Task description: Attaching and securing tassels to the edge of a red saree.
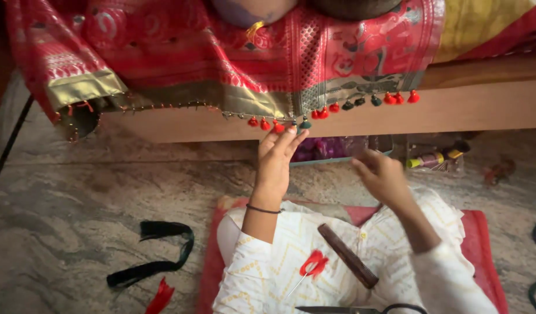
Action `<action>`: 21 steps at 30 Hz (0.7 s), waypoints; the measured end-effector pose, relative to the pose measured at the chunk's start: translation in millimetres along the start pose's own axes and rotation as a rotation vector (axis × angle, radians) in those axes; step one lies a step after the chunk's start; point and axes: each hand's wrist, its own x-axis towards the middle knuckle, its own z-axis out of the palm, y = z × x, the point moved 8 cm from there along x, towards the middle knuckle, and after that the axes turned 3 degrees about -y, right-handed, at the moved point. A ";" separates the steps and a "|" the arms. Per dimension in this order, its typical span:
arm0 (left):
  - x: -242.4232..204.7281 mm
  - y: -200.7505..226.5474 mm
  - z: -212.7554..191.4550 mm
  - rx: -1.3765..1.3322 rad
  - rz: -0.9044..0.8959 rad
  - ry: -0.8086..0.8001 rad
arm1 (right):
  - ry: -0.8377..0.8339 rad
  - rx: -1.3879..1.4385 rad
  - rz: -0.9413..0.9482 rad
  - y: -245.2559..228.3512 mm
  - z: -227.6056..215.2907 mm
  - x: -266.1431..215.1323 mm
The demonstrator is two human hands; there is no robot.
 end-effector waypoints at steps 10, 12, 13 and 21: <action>3.6 -0.6 -17.4 0.080 0.100 0.094 | -0.330 1.520 0.177 -136.6 45.9 47.9; 5.3 6.6 -4.9 0.085 0.129 0.123 | -0.316 1.526 0.113 -126.5 53.4 56.4; 4.8 10.9 0.0 0.090 0.157 0.154 | -0.301 1.532 0.052 -122.1 55.4 60.1; 0.1 -12.5 20.9 0.006 0.206 0.286 | -0.051 1.060 0.029 -108.7 35.2 47.1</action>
